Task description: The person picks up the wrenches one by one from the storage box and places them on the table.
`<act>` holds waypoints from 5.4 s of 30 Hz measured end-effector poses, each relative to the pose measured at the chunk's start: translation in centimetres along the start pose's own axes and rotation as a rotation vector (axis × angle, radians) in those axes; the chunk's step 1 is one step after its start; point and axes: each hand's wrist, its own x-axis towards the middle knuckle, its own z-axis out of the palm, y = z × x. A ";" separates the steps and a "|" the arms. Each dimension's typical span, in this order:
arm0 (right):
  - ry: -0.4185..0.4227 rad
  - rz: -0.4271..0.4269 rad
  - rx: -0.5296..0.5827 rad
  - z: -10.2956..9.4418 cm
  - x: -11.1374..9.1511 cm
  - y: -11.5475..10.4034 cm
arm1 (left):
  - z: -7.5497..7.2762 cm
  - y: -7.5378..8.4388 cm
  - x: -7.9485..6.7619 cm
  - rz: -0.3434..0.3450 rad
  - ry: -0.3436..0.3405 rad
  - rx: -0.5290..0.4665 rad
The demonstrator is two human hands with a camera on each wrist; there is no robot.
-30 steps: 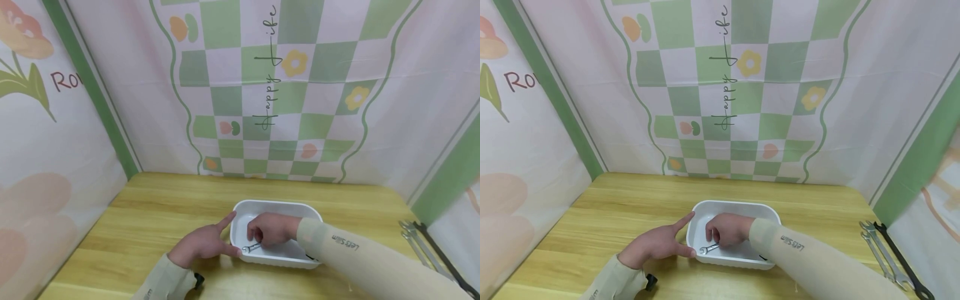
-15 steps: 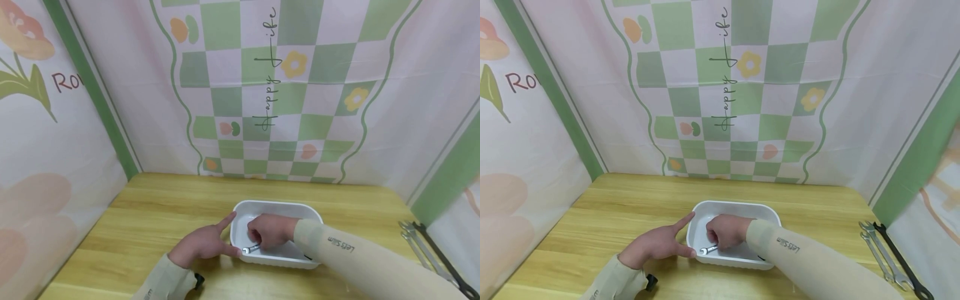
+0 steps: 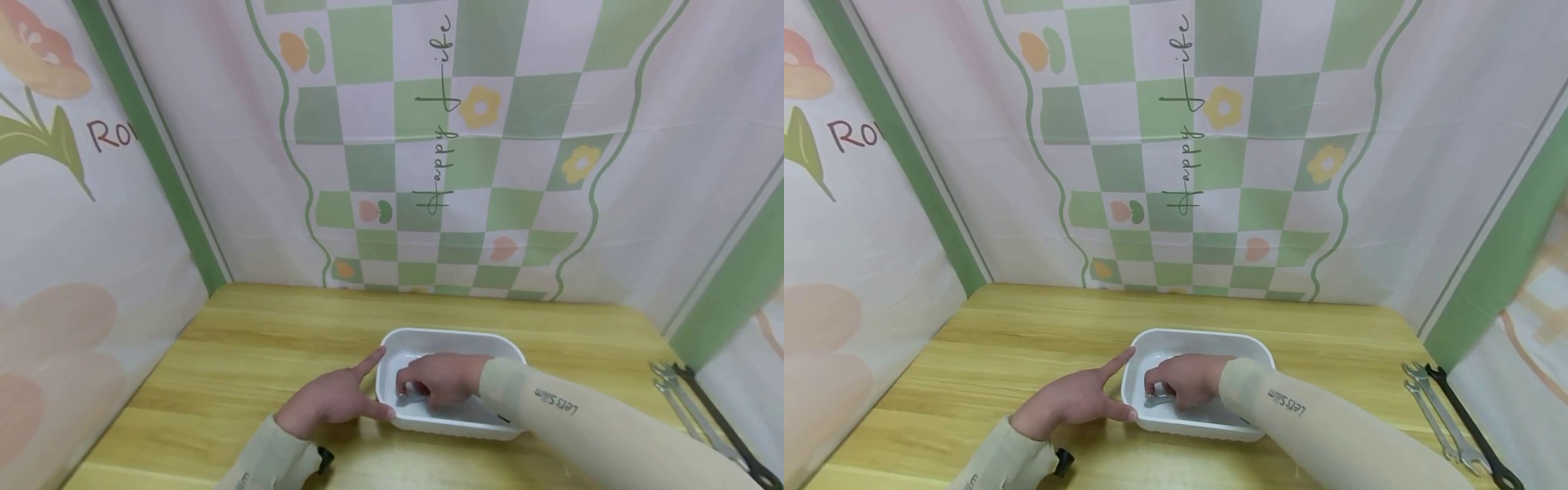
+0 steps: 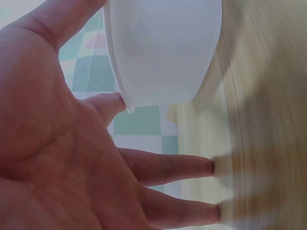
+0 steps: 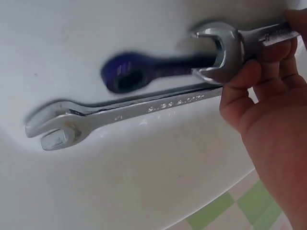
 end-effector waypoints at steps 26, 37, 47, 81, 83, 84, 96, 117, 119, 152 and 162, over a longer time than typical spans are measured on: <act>0.046 0.127 0.121 -2.0 -1.3 1.5 | 0.1 0.1 0.2 -0.016 -0.005 0.010; 0.113 0.220 0.363 -3.3 -2.4 1.2 | 0.0 0.2 0.1 -0.001 -0.007 0.003; 0.200 0.181 0.537 -4.3 -3.6 2.2 | 0.1 0.2 0.0 0.000 -0.002 -0.008; 0.589 0.291 0.941 -7.6 -12.6 6.9 | 0.1 0.1 0.0 0.019 0.003 0.001; 0.603 0.302 0.938 -7.5 -13.3 7.3 | 0.1 0.2 0.0 0.019 0.002 0.003; 0.609 0.303 0.939 -7.5 -13.7 7.5 | 0.1 0.2 0.0 0.018 0.001 0.005; 0.656 0.328 0.932 -6.2 -17.3 9.7 | 0.1 0.1 -0.1 0.003 0.003 -0.011; 0.651 0.493 0.806 -2.4 -25.2 12.4 | 0.3 -0.1 0.1 0.024 0.004 -0.018; 0.638 0.512 0.773 -1.8 -25.9 12.5 | 0.3 -0.1 0.2 0.025 0.005 -0.015; 0.523 0.591 0.761 6.0 -27.7 12.7 | 0.4 0.0 0.1 0.012 0.008 0.002; 0.483 0.688 0.193 5.9 -27.1 11.3 | 0.2 0.1 0.0 0.007 0.004 0.000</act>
